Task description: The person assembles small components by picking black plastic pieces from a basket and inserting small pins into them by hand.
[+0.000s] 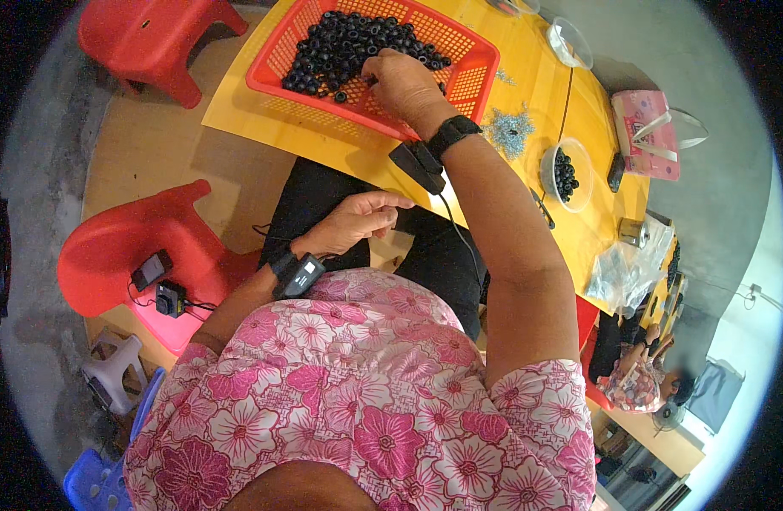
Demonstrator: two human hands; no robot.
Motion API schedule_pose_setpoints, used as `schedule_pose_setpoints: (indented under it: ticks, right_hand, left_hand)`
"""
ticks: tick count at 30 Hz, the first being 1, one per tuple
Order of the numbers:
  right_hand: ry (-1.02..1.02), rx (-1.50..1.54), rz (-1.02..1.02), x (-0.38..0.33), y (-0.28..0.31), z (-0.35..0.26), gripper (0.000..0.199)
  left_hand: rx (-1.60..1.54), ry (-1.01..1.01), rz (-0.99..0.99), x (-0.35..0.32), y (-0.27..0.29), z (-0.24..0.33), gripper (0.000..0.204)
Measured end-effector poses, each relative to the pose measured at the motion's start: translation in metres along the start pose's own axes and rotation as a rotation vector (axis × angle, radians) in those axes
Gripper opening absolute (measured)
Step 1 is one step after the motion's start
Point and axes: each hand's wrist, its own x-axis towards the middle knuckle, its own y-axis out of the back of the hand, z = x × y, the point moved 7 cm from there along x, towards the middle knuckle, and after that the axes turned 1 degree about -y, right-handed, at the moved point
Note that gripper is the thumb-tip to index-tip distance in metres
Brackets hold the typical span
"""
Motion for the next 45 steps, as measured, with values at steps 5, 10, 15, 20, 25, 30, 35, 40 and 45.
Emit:
schedule_pose_setpoints:
  ticks: [5,10,15,20,25,30,35,40,45]
  right_hand:
    - [-0.023,-0.021,0.017,-0.009,0.005,0.003,0.021]
    - [-0.126,0.582,0.306,-0.069,0.061,-0.022,0.018]
    - [-0.344,1.261,0.439,-0.157,0.039,-0.037,0.017]
    - [-0.428,1.301,0.385,-0.214,-0.004,-0.043,0.017]
    - [-0.391,0.919,0.418,-0.232,0.0,-0.045,0.019]
    - [-0.373,0.818,0.372,-0.24,-0.009,-0.045,0.021]
    - [-0.464,1.267,0.409,-0.249,-0.039,-0.033,0.027]
    - [-0.401,1.305,0.427,-0.247,-0.033,-0.037,0.026]
    - [-0.356,1.24,0.448,-0.248,-0.026,-0.041,0.022]
  left_hand:
    - [-0.052,-0.01,0.022,-0.002,-0.001,-0.002,0.03]
    - [-0.149,0.031,0.106,-0.004,0.002,-0.01,0.027]
    - [-0.203,-0.073,0.124,-0.006,0.007,-0.007,0.027]
    - [-0.231,-0.103,0.114,-0.003,0.0,-0.007,0.029]
    - [-0.145,-0.06,0.143,0.002,-0.004,-0.021,0.028]
    - [-0.056,-0.048,0.144,-0.001,-0.008,-0.023,0.025]
    - [-0.075,-0.039,0.152,-0.005,-0.006,-0.025,0.023]
    - [-0.099,-0.049,0.107,-0.003,-0.009,-0.021,0.021]
    - [-0.037,-0.059,0.134,-0.001,-0.008,-0.022,0.025]
